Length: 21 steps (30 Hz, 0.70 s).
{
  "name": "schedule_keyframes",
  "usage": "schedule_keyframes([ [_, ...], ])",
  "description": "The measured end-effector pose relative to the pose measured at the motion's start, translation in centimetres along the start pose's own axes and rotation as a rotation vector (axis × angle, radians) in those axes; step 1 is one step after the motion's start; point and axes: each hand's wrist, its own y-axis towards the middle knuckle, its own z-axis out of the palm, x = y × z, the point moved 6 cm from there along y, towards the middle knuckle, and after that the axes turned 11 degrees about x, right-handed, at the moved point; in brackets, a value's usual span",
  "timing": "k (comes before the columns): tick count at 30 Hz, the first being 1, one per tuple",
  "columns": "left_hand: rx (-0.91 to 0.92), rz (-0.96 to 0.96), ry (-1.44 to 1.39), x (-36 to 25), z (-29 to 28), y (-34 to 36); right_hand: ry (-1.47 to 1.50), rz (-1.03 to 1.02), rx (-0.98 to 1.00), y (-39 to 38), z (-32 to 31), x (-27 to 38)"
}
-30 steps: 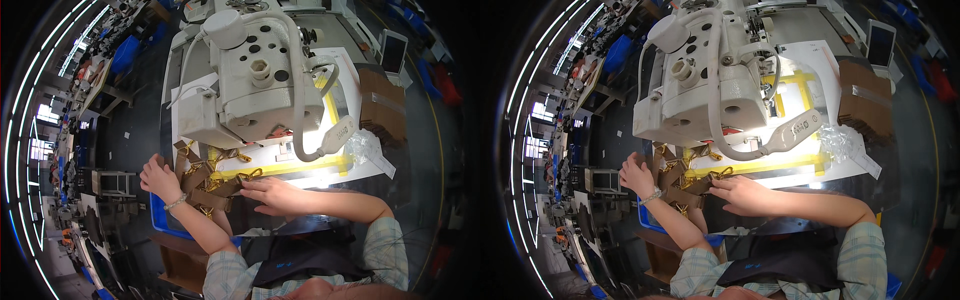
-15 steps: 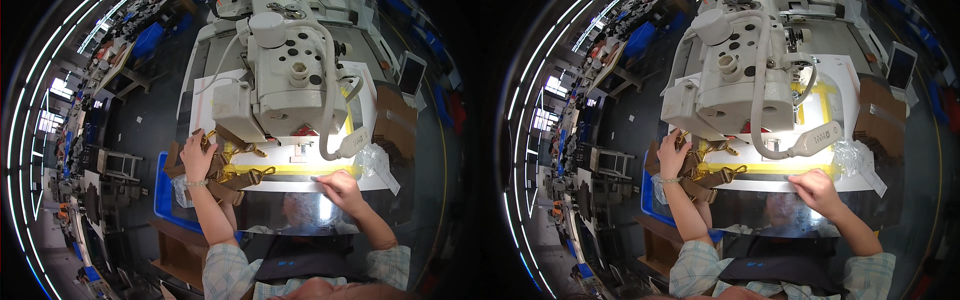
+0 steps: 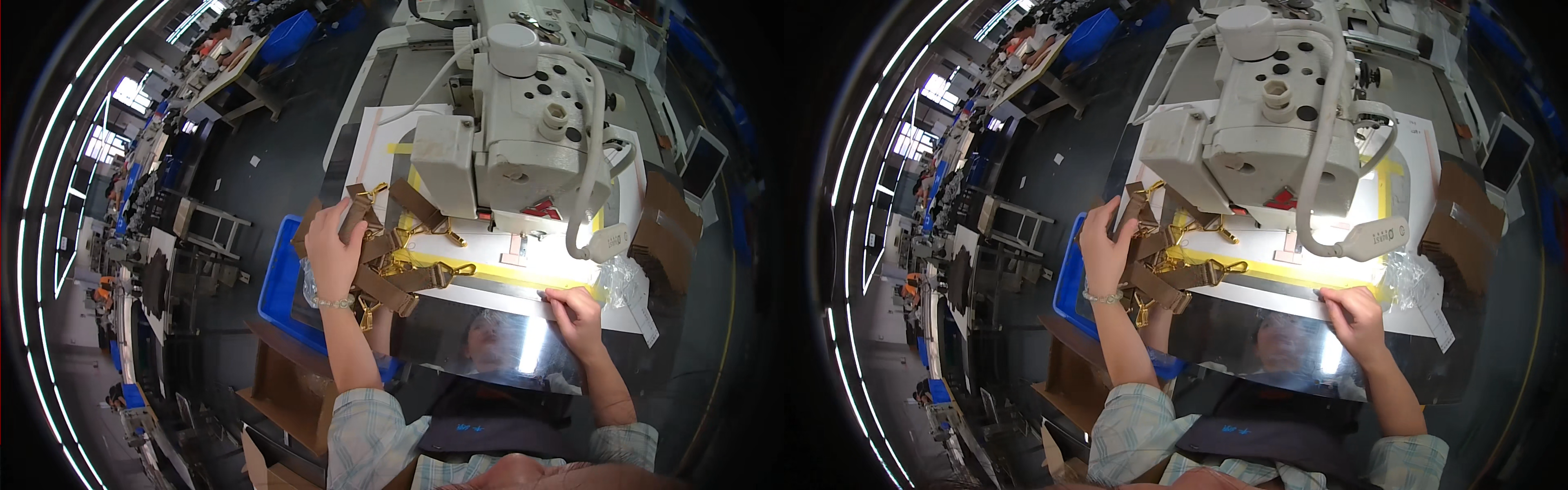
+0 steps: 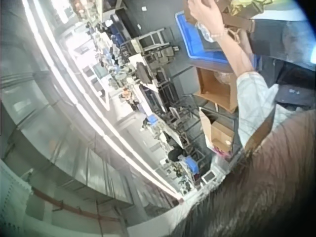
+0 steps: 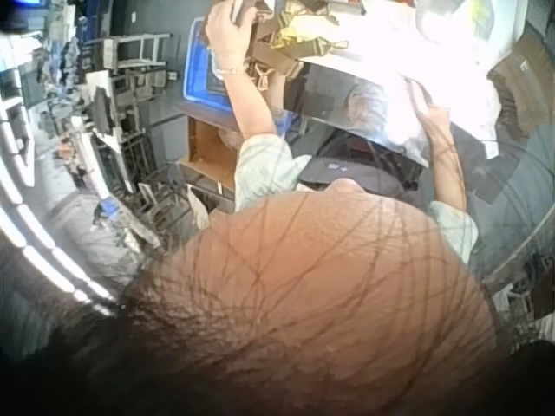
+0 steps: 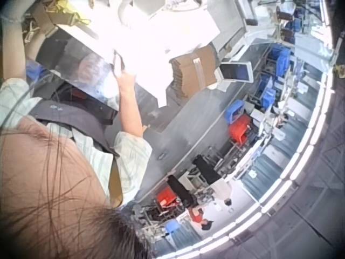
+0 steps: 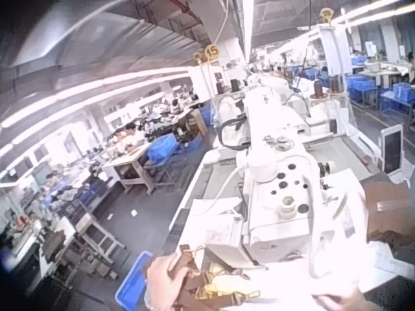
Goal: The person stitches together components of heavy-duty nylon straps with metal clips using an industrial sewing machine.
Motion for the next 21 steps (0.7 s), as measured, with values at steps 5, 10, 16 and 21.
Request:
schedule_keyframes([
  [5, -0.341, -0.301, 0.025, 8.5, -6.7, -9.3, 0.022, 0.059, 0.007, -0.3, 0.6, 0.3],
  [10, -0.05, -0.644, 0.307, 16.7, -6.4, -19.9, 0.002, 0.025, 0.057, -0.7, 0.6, 0.5],
  [16, 0.683, -0.622, -0.599, 14.6, 7.0, -25.6, -0.072, 0.0, 0.047, -0.4, 0.9, 1.6],
  [21, 0.747, -0.718, -0.025, 14.1, 14.5, -27.5, -0.17, -0.086, 0.088, -0.2, 2.3, 2.8],
])
